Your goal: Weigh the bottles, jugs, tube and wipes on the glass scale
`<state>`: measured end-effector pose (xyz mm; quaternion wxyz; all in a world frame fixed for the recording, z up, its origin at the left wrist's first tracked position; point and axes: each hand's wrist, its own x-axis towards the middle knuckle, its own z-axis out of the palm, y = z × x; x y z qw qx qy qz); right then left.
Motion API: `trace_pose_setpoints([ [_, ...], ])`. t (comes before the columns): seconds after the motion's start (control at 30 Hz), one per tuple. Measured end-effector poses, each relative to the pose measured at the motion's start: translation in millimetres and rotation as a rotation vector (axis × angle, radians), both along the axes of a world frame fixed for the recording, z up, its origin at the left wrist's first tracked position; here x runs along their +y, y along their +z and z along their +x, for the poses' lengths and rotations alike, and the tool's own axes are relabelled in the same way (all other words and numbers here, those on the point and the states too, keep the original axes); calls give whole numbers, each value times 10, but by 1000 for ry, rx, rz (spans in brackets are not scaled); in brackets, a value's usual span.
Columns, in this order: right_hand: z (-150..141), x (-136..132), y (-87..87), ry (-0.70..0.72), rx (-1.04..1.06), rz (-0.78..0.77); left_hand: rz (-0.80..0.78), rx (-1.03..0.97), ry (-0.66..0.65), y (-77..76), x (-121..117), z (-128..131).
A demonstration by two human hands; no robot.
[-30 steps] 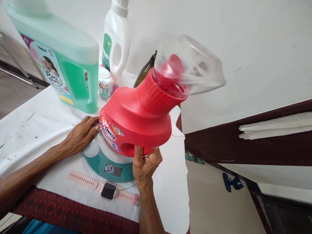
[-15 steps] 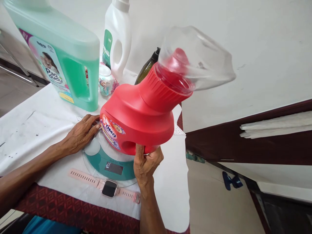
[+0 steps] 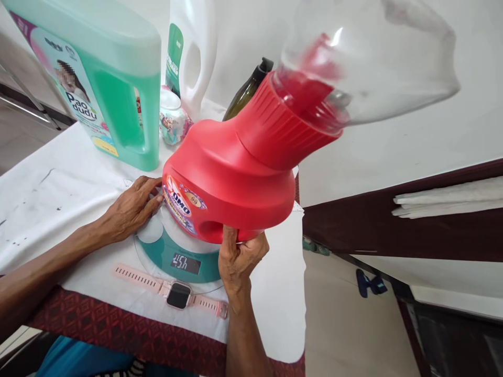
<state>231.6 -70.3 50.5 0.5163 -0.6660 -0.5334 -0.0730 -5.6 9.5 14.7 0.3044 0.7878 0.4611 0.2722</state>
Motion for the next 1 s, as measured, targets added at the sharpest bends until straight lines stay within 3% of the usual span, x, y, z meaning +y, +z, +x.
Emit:
trace_pose_setpoints([
  [0.67, 7, -31, -31, -44, 31, -24, 40, 23, -27, -22, -5, -15],
  [0.9, -33, -5, 173, 357, 447, 23, 38, -22, 4, -75, 0, -12],
  [1.0, -54, 69, 348, 481, 590, -69, 41, -66, 6, -85, 4, -14],
])
